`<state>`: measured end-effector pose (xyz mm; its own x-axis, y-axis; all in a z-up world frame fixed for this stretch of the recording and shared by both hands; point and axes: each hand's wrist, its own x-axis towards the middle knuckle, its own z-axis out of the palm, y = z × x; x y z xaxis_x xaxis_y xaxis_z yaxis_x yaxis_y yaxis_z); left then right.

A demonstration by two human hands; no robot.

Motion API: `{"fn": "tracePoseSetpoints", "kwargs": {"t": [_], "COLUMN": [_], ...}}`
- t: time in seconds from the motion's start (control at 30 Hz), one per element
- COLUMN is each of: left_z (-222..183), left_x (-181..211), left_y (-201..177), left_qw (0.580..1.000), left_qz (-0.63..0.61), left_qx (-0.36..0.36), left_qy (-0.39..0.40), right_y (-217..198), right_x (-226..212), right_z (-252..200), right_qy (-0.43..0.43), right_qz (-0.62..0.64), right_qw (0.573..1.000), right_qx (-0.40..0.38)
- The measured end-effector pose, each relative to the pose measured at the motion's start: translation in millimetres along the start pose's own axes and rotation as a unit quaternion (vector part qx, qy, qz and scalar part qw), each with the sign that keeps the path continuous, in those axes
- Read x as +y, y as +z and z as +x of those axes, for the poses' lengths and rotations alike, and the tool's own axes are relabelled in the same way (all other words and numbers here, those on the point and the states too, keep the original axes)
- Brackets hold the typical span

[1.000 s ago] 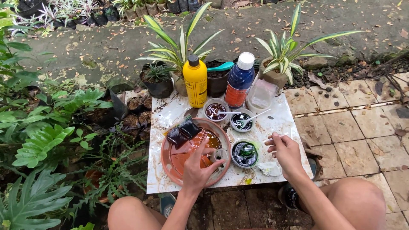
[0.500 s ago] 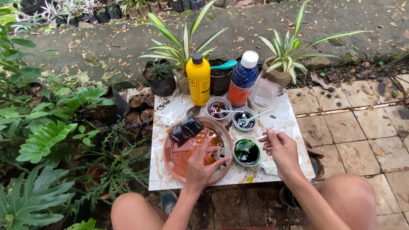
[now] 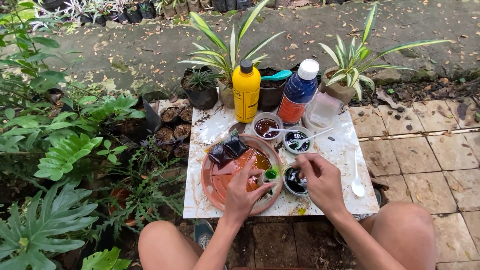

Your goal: A person is carefully mixing different colored liquids in a bowl using a small spoon, likely preparing a specific agricultural solution or dye.

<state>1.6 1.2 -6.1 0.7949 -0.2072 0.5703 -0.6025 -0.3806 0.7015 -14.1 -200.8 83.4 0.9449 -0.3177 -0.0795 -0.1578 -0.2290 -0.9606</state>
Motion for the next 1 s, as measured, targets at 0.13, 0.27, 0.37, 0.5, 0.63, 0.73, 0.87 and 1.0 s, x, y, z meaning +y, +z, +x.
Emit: {"fn": "tracePoseSetpoints", "kwargs": {"t": [0.13,0.27,0.37,0.5,0.63,0.73,0.87,1.0], "left_z": [2.9,3.7,4.9,7.2,7.0,7.4,2.6,4.1], "left_x": [3.3,7.6,11.2,12.8,13.3,13.1,3.0,2.7], "left_y": [2.4,0.5,-1.0,-2.4,-3.5,-3.8,2.2,3.7], "left_qw": [0.998,0.998,0.998,0.998,0.998,0.998,0.998,0.997], "left_qz": [-0.014,-0.005,-0.013,-0.018,-0.025,-0.018,-0.002,-0.003], "left_qx": [0.042,0.043,0.039,0.035,0.028,0.033,0.045,0.051], "left_qy": [-0.054,-0.052,-0.056,-0.054,-0.058,-0.055,-0.051,-0.052], "right_y": [2.1,0.5,-8.5,-16.1,-26.1,-34.9,-42.7,-46.8], "right_x": [4.8,17.5,2.8,13.3,11.6,16.3,26.0,58.5], "right_z": [-0.8,-3.6,-4.3,-3.6,-2.1,2.9,6.2,15.5], "right_qy": [-0.262,-0.317,-0.231,-0.173,-0.103,-0.065,-0.028,-0.003], "right_qz": [-0.080,-0.071,-0.008,0.050,0.094,0.086,0.045,0.017], "right_qw": [0.959,0.943,0.971,0.983,0.990,0.992,0.995,0.995], "right_qx": [-0.072,-0.078,-0.056,-0.021,0.026,0.064,0.090,0.097]}}
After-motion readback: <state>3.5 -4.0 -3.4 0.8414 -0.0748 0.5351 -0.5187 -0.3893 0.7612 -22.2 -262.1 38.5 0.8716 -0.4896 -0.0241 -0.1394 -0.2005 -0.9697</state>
